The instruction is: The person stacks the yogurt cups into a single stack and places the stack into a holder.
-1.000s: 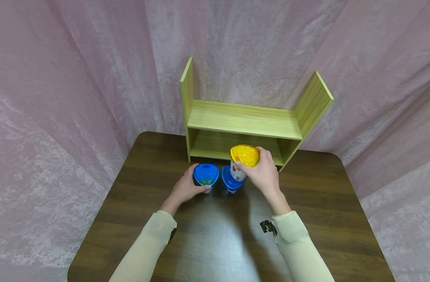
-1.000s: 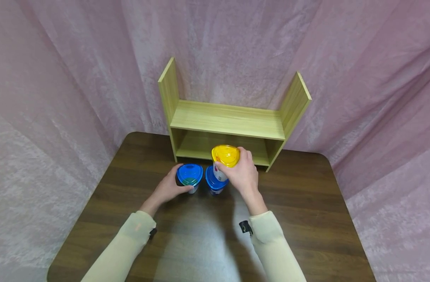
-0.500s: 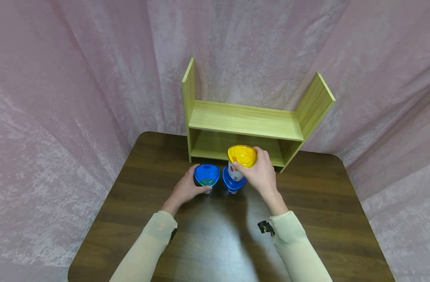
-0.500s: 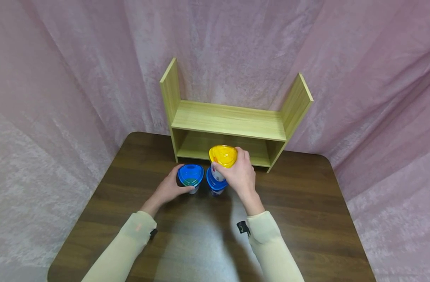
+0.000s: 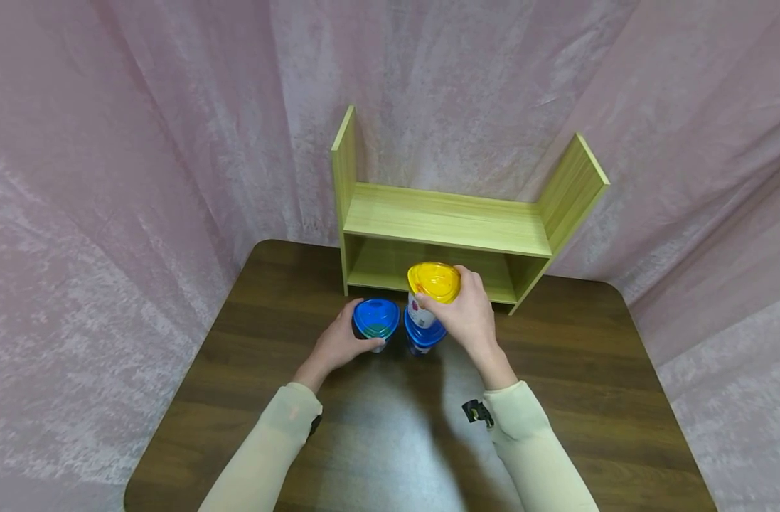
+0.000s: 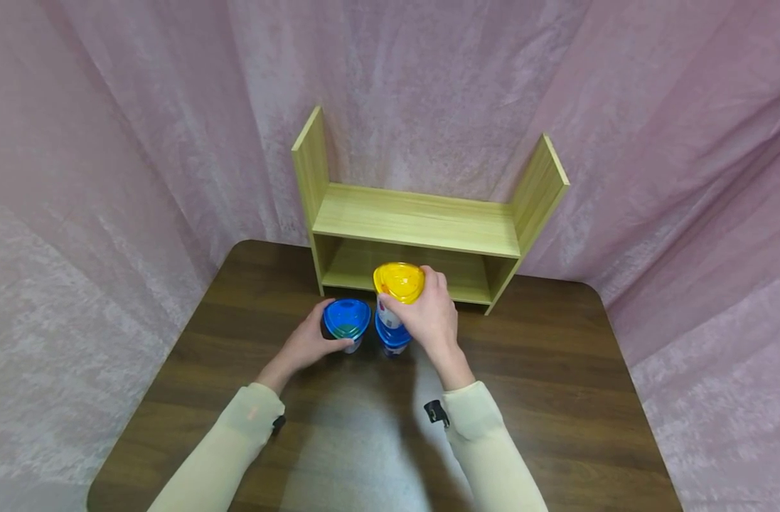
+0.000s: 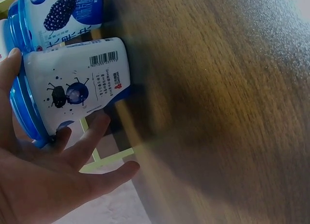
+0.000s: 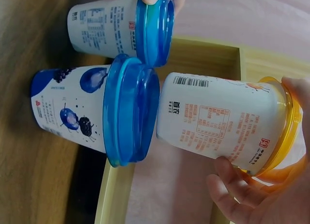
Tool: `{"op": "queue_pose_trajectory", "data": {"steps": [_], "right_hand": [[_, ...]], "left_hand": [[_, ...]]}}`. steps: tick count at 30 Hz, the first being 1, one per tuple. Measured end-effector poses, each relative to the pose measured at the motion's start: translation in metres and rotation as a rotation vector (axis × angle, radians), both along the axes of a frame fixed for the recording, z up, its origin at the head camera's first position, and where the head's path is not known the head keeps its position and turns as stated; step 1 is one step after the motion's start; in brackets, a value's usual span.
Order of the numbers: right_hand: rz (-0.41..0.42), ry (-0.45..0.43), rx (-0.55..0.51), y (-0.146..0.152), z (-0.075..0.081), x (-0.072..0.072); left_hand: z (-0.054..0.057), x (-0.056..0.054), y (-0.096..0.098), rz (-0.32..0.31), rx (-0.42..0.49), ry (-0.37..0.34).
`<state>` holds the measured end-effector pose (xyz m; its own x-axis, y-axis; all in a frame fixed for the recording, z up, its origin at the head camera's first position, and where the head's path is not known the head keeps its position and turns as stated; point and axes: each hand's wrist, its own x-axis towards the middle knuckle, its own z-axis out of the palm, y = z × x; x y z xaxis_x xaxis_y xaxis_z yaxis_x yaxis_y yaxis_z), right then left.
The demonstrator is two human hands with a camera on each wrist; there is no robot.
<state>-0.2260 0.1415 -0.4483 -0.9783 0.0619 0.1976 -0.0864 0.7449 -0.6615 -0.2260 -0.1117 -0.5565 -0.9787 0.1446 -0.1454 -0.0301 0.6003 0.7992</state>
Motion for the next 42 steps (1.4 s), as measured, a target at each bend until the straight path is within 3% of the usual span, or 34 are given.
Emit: {"op": "queue_pose_trajectory", "data": {"steps": [25,42], "right_hand": [[0.026,0.01,-0.023,-0.019,0.002,-0.002],[0.053,0.016,-0.04,-0.032,0.005,-0.001]], "left_hand": [[0.0,0.002,-0.001,0.0,0.001,0.004],[-0.006,-0.001,-0.001,-0.001,0.014,0.008]]}}
